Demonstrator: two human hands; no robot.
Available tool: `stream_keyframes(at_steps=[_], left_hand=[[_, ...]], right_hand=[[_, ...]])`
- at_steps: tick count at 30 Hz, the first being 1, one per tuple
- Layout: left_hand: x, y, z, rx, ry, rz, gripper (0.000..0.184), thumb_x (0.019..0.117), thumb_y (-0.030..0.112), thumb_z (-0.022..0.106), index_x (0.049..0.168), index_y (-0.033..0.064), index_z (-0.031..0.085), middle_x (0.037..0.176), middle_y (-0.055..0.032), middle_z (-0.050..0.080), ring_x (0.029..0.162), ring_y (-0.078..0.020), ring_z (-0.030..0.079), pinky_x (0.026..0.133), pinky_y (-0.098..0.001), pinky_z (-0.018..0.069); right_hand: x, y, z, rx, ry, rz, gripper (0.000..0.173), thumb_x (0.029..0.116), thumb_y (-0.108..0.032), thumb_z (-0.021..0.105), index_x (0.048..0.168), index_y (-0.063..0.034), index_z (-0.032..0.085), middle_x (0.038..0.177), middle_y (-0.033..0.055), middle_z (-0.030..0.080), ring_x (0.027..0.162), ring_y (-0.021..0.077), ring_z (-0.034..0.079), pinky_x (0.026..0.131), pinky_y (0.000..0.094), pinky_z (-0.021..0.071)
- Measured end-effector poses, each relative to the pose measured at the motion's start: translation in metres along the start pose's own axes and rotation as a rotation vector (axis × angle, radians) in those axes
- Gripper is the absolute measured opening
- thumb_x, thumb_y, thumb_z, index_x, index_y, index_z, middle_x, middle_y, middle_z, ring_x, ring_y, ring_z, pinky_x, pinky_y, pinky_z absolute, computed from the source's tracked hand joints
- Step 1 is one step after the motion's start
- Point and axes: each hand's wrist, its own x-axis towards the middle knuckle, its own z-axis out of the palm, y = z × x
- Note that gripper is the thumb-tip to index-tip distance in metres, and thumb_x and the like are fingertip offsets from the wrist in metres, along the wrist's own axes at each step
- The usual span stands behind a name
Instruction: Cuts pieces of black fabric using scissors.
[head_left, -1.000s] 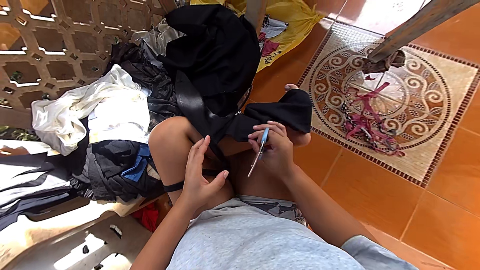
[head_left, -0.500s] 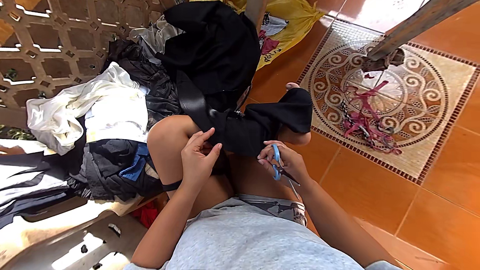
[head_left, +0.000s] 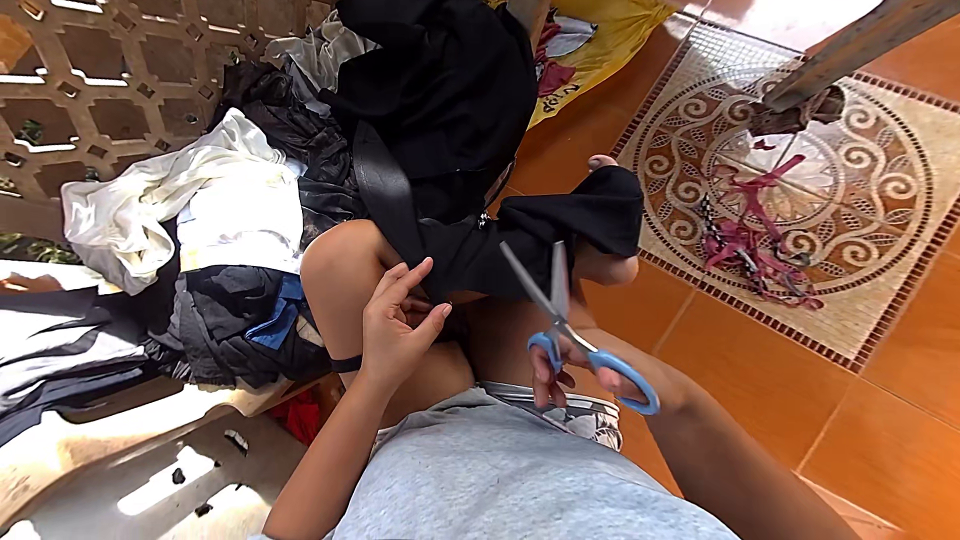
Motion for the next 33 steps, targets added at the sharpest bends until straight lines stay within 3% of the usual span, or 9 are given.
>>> stream_keyframes(at_steps=[3,6,13,20,33], left_hand=[[-0.001,0.001,0.0,-0.033,0.003,0.002,0.053,0.0828,-0.001,0.076,0.131,-0.0137,0.059,0.129,-0.017,0.059,0.088,-0.0023,0.068,0.076,-0.0183,0.0602],[-0.003,0.0,0.0,-0.047,0.001,0.004,0.054,0.0828,-0.002,0.076,0.132,-0.0138,0.058,0.13,-0.0168,0.059,0.089,-0.003,0.068,0.077,-0.019,0.0605],[-0.006,-0.002,-0.001,-0.03,-0.019,0.012,0.058,0.0832,-0.002,0.076,0.135,-0.0139,0.055,0.133,-0.0172,0.054,0.089,-0.0026,0.068,0.077,-0.0191,0.0609],[-0.011,0.0,0.0,0.055,0.015,-0.006,0.078,0.0827,0.0,0.077,0.149,-0.0113,0.038,0.148,-0.0228,0.042,0.082,-0.0012,0.068,0.072,-0.0186,0.0605],[-0.014,-0.001,-0.001,0.139,-0.006,0.035,0.078,0.0842,0.002,0.078,0.15,-0.0099,0.038,0.148,-0.0245,0.042,0.078,-0.0008,0.068,0.071,-0.0177,0.0599]], right_hand=[[-0.002,0.009,-0.001,-0.017,-0.106,0.26,0.066,0.0907,-0.078,0.048,0.093,-0.0134,0.061,0.077,-0.0098,0.069,0.063,-0.0032,0.062,0.056,0.0144,0.0496],[-0.003,0.02,-0.001,0.051,-0.166,0.352,0.06,0.0926,-0.074,0.05,0.088,-0.0158,0.061,0.074,-0.0104,0.07,0.055,-0.0045,0.059,0.049,0.0129,0.0457],[0.02,0.034,0.012,0.215,-0.133,0.223,0.055,0.0952,-0.071,0.049,0.085,-0.0181,0.06,0.074,-0.0116,0.069,0.053,-0.0078,0.056,0.047,0.0093,0.0395],[0.041,0.037,0.023,0.253,-0.066,0.225,0.051,0.0948,-0.069,0.053,0.083,-0.0198,0.06,0.071,-0.0136,0.067,0.053,-0.0086,0.054,0.046,0.0085,0.038],[0.056,0.043,0.035,0.332,-0.01,0.178,0.049,0.0957,-0.065,0.055,0.082,-0.0188,0.061,0.068,-0.0138,0.065,0.053,-0.0085,0.054,0.046,0.0081,0.0379]])
